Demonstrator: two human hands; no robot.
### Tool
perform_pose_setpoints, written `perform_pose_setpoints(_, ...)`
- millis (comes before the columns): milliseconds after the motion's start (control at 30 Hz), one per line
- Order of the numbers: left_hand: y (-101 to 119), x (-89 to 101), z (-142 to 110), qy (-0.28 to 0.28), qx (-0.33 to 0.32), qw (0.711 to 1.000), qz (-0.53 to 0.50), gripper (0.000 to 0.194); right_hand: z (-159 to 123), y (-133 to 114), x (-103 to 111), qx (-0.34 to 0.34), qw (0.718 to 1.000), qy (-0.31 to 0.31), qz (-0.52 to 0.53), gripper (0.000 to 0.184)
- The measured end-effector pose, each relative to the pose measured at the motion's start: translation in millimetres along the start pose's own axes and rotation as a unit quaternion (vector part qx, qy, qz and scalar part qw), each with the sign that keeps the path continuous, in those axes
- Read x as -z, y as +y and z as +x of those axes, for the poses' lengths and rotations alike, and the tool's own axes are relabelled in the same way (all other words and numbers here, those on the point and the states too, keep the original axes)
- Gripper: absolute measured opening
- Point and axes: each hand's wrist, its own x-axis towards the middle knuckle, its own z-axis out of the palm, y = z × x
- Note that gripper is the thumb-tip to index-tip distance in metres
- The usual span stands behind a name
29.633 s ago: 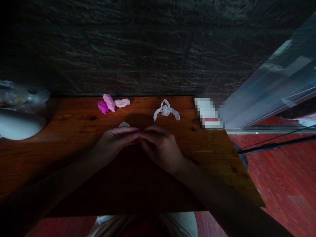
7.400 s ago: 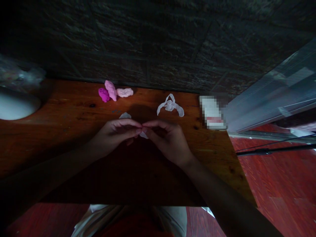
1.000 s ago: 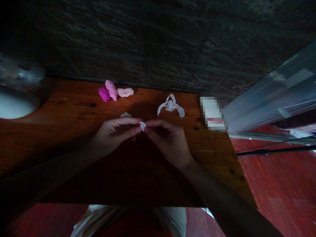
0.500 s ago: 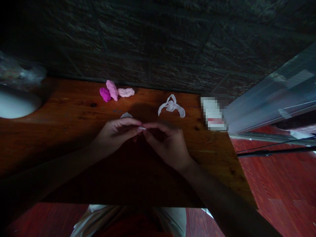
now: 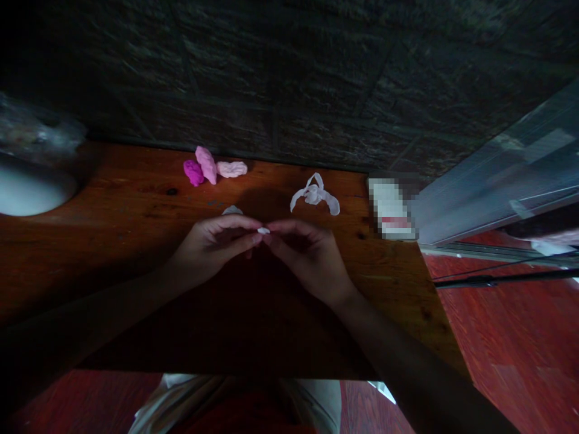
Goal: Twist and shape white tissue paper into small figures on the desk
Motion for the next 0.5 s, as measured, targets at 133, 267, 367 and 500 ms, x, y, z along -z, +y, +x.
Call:
perform_pose_setpoints(133, 0.1, -0.4, -0.2, 0.005, -0.003, 1.000, 0.016, 0.017, -0.9, -1.8, -0.9, 0.029, 0.999, -0.009, -0.040, 0.014)
perform_pose_setpoints(267, 0.6, -0.3, 0.1, 0.004, -0.004, 1.000, 0.019, 0.017, -2.6, -1.5, -0.7, 0.041, 0.997, -0.009, -0.072, 0.013)
perform_pose_setpoints(367, 2.2, 0.5, 0.7, 0.003, 0.009, 1.000, 0.015, 0.017, -3.9, -0.1, -0.3, 0.049, 0.995, -0.017, -0.089, 0.017)
perform_pose_setpoints(500, 3.1, 1.1, 1.3, 0.004, 0.024, 1.000, 0.009, 0.017, -4.0, 1.5, 0.4, 0.046, 0.994, -0.015, -0.100, 0.018)
